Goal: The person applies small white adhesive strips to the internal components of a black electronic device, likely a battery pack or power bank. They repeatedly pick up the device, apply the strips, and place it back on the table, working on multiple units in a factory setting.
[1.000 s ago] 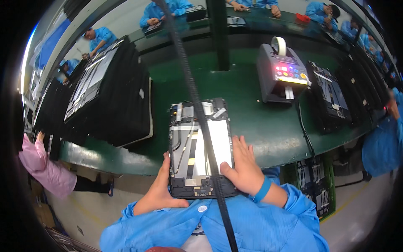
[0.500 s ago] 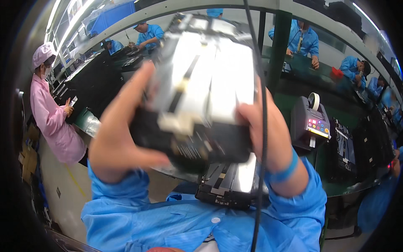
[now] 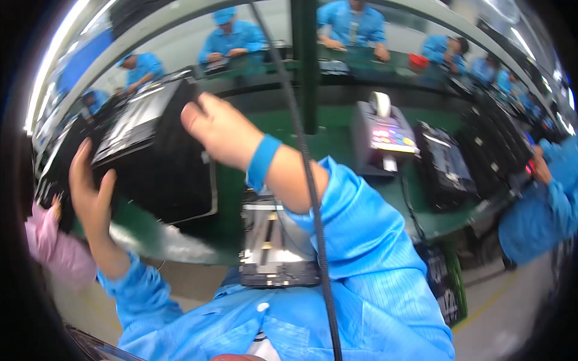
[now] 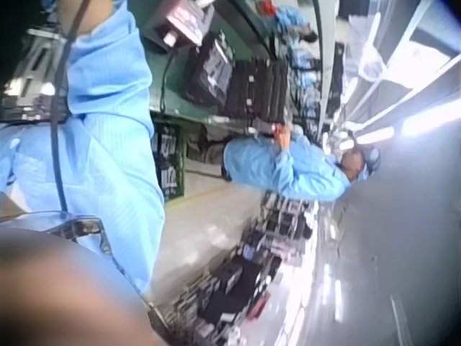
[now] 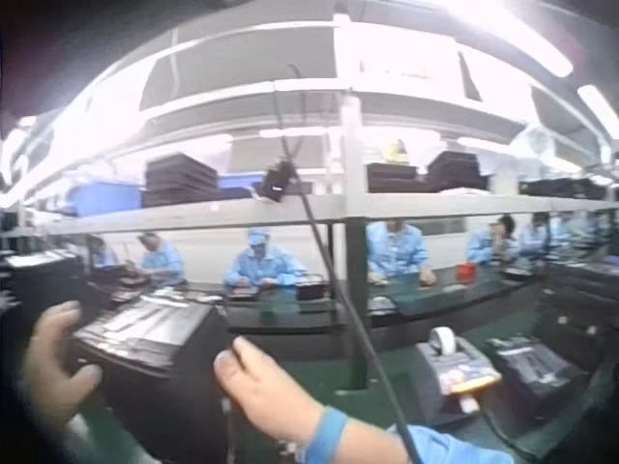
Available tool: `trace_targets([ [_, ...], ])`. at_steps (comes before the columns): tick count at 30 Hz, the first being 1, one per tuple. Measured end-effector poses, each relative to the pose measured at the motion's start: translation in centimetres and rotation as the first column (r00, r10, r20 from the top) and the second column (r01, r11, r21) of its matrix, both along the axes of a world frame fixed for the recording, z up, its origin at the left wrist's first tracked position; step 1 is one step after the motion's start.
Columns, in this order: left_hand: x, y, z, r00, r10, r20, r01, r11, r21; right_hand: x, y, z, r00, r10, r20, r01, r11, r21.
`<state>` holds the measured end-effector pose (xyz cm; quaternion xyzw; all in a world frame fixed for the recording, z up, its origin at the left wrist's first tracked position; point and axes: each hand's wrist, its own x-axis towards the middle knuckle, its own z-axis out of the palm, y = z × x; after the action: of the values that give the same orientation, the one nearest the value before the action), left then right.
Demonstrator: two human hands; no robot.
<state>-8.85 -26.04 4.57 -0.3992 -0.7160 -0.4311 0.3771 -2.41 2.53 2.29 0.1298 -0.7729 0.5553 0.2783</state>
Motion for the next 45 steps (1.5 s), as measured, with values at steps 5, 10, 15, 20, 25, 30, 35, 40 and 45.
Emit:
trace_targets([
  [5,6.8,1.9,-8.0,0.908,-0.400,0.124,0.395,0.719,-0.573,12.6,5.4,-5.2,0.966,-0.238,0.099,0.257,0.908,-0.331],
  [10,9.1,6.8,-14.8,0.784,-0.274,0.557,0.620,0.384,-0.684,18.7,14.4,-13.2,0.467,-0.869,0.166,0.837,0.374,-0.399],
  [15,10.5,9.3,-16.8,0.814,-0.286,0.506,0.580,0.462,-0.671,19.6,17.8,-13.2,0.667,-0.422,0.613,0.743,0.435,-0.509],
  [20,10.1,11.5,-16.0,0.810,-0.286,0.512,0.583,0.479,-0.656,18.1,17.8,-13.2,0.713,-0.496,0.496,0.698,0.433,-0.570],
  [25,10.4,12.4,-13.2,0.720,-0.522,0.457,0.694,0.528,-0.489,18.5,11.5,-11.2,0.843,-0.303,0.444,0.532,0.592,-0.605],
  [30,12.4,15.1,-12.9,0.216,-0.552,0.805,0.794,0.580,0.185,18.9,2.7,-10.3,0.931,-0.133,0.339,0.149,0.989,-0.022],
  [35,12.8,14.4,-13.1,0.163,-0.579,0.799,0.727,0.618,0.299,18.7,1.1,-9.9,0.941,-0.177,0.287,0.134,0.978,0.161],
  [40,12.2,14.0,-14.2,0.474,-0.610,0.635,0.654,0.727,0.209,17.7,0.6,-9.6,0.889,-0.425,0.169,0.375,0.889,0.261],
  [45,10.7,13.6,-14.3,0.486,-0.608,0.628,0.689,0.709,0.152,16.0,1.7,-9.8,0.961,-0.180,0.208,0.118,0.953,0.279],
])
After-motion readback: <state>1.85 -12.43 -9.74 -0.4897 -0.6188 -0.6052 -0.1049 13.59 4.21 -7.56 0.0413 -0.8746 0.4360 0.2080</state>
